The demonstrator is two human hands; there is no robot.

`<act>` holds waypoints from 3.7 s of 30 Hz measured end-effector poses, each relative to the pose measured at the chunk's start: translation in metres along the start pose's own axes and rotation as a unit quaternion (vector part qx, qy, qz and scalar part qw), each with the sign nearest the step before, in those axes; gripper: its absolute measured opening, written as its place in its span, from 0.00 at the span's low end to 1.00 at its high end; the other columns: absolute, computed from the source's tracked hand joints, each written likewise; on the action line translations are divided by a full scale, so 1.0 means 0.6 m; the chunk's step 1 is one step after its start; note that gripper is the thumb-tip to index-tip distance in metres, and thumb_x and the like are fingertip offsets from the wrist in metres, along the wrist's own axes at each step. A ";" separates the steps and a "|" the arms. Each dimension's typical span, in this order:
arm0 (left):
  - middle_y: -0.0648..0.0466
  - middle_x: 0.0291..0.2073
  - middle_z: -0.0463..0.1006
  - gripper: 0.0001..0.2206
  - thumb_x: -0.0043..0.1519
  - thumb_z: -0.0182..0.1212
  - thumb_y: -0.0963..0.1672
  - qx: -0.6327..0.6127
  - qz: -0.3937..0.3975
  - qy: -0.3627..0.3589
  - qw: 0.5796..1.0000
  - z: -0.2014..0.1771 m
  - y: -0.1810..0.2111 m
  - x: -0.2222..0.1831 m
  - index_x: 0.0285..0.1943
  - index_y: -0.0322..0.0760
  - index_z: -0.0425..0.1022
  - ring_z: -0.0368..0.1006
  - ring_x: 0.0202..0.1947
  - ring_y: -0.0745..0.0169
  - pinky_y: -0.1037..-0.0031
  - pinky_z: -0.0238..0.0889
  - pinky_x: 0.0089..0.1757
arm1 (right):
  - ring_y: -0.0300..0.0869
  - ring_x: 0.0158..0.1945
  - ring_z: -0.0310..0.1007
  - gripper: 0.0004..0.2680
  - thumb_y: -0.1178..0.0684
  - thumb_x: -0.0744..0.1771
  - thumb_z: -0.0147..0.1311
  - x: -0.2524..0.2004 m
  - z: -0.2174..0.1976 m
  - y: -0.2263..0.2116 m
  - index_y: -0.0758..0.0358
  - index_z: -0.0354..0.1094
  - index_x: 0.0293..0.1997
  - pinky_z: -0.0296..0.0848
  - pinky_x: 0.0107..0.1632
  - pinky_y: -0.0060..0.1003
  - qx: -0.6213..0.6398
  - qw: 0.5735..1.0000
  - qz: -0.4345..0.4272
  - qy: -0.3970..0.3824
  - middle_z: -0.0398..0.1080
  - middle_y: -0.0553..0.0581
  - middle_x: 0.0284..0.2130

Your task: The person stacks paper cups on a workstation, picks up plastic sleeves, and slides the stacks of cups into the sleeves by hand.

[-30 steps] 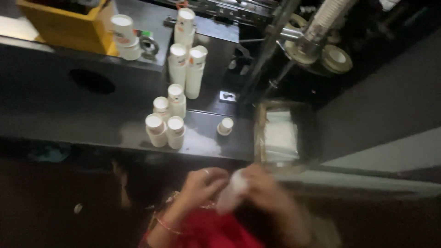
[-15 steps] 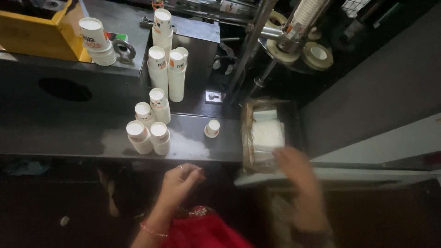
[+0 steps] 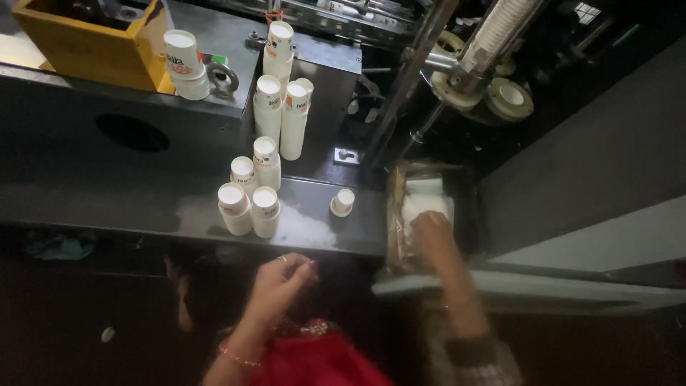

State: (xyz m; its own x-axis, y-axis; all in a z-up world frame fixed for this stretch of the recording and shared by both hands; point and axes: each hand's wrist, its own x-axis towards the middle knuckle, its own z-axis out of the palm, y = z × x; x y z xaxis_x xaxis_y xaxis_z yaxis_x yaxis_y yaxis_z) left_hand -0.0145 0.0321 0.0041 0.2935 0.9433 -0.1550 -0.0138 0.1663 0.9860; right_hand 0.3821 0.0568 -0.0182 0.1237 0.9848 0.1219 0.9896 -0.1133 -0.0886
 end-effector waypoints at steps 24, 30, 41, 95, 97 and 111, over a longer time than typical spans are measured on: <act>0.46 0.44 0.84 0.11 0.62 0.63 0.45 0.131 0.266 -0.124 0.947 0.165 0.088 0.106 0.47 0.35 0.83 0.79 0.47 0.53 0.68 0.70 0.49 | 0.40 0.39 0.76 0.04 0.57 0.66 0.61 -0.124 -0.112 -0.054 0.64 0.73 0.33 0.77 0.43 0.37 0.584 0.802 -0.113 0.050 0.77 0.57 0.35; 0.52 0.45 0.79 0.06 0.61 0.65 0.41 -0.155 0.239 -0.156 0.946 0.111 0.034 0.089 0.42 0.30 0.78 0.76 0.47 0.65 0.72 0.71 0.49 | 0.42 0.38 0.80 0.04 0.56 0.66 0.59 -0.130 -0.175 -0.208 0.64 0.77 0.35 0.79 0.41 0.36 0.557 0.830 -0.020 -0.012 0.80 0.59 0.36; 0.57 0.29 0.83 0.10 0.62 0.64 0.47 -0.021 0.039 0.008 0.999 -0.018 -0.087 0.000 0.36 0.35 0.78 0.77 0.31 0.71 0.74 0.70 0.35 | 0.42 0.44 0.79 0.05 0.57 0.65 0.62 0.151 -0.139 -0.410 0.63 0.77 0.42 0.79 0.46 0.35 0.385 0.869 -0.299 0.087 0.78 0.58 0.42; 0.46 0.33 0.75 0.05 0.61 0.62 0.42 0.264 0.394 0.042 0.879 0.028 -0.002 -0.054 0.35 0.33 0.73 0.71 0.38 0.48 0.62 0.66 0.38 | 0.41 0.29 0.73 0.05 0.53 0.67 0.58 -0.078 0.047 -0.311 0.63 0.71 0.37 0.71 0.34 0.36 0.422 0.872 -0.242 0.055 0.72 0.56 0.27; 0.45 0.35 0.76 0.05 0.62 0.63 0.42 0.267 0.385 0.031 0.883 0.015 0.009 -0.040 0.37 0.33 0.75 0.72 0.38 0.47 0.62 0.67 0.39 | 0.42 0.27 0.69 0.06 0.53 0.67 0.59 -0.062 0.032 -0.321 0.64 0.70 0.35 0.69 0.32 0.38 0.417 0.889 -0.189 0.026 0.69 0.57 0.24; 0.50 0.32 0.82 0.04 0.59 0.63 0.39 -0.395 -0.011 0.182 0.900 -0.001 -0.027 0.094 0.41 0.38 0.77 0.79 0.30 0.60 0.69 0.72 0.31 | 0.44 0.44 0.72 0.07 0.55 0.69 0.51 0.137 0.107 -0.308 0.65 0.73 0.47 0.72 0.47 0.41 0.448 0.881 -0.151 -0.030 0.75 0.62 0.43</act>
State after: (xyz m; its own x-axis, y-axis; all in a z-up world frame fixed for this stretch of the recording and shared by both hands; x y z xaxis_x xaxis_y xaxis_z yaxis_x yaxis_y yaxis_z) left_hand 0.0018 0.0825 -0.0207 -0.0288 0.9450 -0.3258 -0.7295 0.2030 0.6532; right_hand 0.2046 0.1673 -0.0551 -0.1656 0.9603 0.2243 0.5186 0.2782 -0.8085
